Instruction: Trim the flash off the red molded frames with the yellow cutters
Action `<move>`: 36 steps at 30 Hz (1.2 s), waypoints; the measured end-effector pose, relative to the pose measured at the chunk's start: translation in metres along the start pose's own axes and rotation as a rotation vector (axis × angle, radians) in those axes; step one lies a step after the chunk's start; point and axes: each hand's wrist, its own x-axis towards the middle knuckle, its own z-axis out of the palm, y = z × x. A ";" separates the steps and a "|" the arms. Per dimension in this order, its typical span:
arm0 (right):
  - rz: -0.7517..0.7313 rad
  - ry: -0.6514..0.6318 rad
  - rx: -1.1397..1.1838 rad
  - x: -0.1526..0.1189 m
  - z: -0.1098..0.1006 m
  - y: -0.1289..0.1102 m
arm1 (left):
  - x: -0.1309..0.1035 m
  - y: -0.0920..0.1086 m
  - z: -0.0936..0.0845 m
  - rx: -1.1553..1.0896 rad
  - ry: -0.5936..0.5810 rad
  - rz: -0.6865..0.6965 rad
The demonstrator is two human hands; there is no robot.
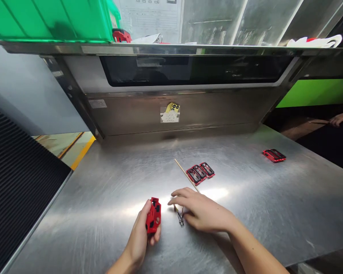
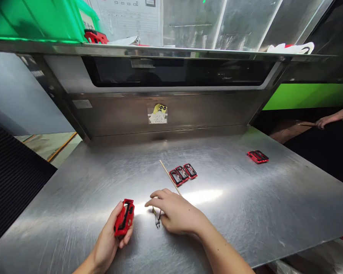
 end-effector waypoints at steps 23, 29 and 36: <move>0.074 0.273 0.443 0.008 0.013 -0.019 | -0.005 0.011 0.000 -0.276 -0.168 -0.120; 0.120 0.277 0.734 0.010 0.011 -0.015 | -0.005 0.014 0.000 -0.306 -0.168 -0.108; 0.093 0.510 0.782 0.007 0.014 -0.018 | -0.002 0.004 0.002 -0.059 -0.038 -0.015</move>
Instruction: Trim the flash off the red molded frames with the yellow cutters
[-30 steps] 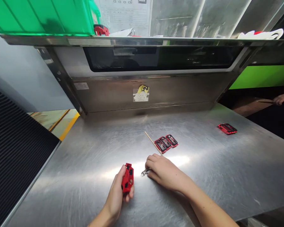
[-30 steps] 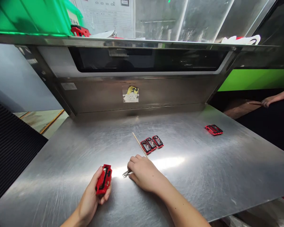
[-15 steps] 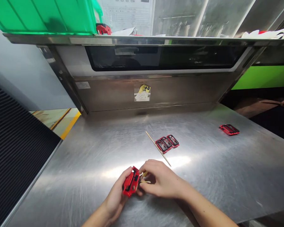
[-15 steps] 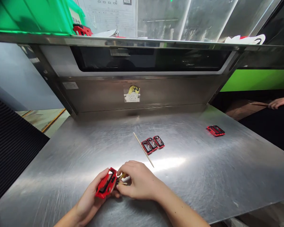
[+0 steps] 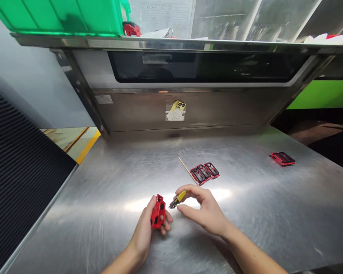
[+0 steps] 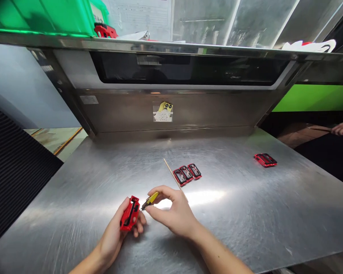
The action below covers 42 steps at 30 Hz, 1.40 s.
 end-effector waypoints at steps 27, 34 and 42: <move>-0.404 -0.239 -0.374 -0.010 0.019 0.003 | 0.003 -0.010 0.001 0.069 0.178 0.001; -0.514 -0.233 -0.433 -0.011 0.022 0.007 | 0.005 -0.016 -0.011 0.143 0.304 0.175; -0.551 -0.187 -0.393 -0.012 0.024 0.007 | 0.007 -0.014 -0.002 0.177 0.159 0.053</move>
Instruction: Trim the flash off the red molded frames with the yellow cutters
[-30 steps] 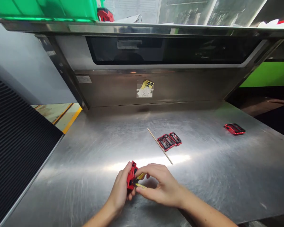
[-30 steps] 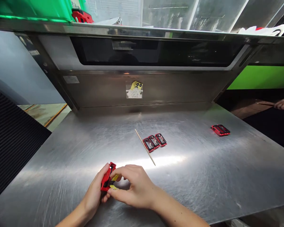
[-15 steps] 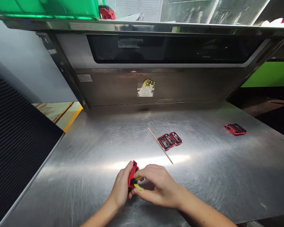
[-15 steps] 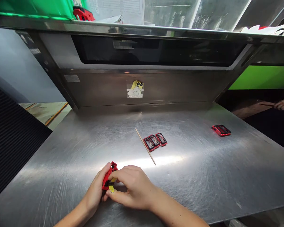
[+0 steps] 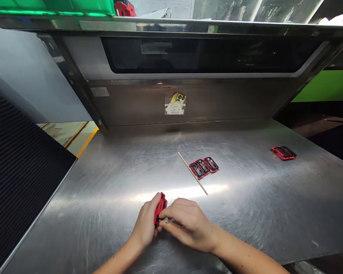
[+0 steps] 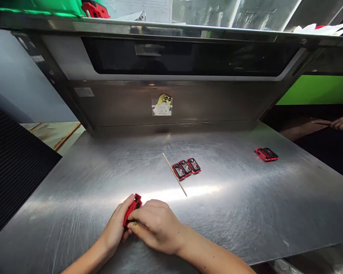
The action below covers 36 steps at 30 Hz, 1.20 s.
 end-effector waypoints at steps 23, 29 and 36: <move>0.561 0.085 0.250 -0.001 -0.002 0.015 | -0.008 0.008 0.004 -0.038 -0.030 -0.056; 0.695 0.001 0.518 -0.004 0.012 0.010 | -0.014 0.004 0.005 0.143 -0.168 0.056; 0.725 0.011 0.665 -0.001 0.007 0.011 | -0.007 0.006 0.004 0.156 -0.257 0.090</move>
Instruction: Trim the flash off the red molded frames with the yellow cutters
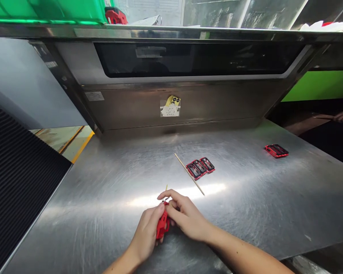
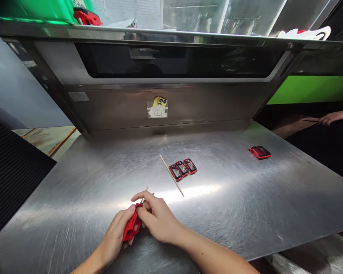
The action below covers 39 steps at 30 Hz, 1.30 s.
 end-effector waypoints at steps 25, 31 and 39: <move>-0.106 -0.054 -0.076 -0.004 -0.005 -0.006 | 0.003 -0.007 -0.013 -0.704 -0.502 -0.190; -0.099 -0.035 -0.045 -0.003 -0.004 -0.007 | 0.000 -0.006 -0.013 -0.721 -0.524 -0.222; -0.121 -0.065 0.099 -0.006 -0.004 -0.004 | -0.003 -0.001 -0.012 -0.660 -0.498 -0.188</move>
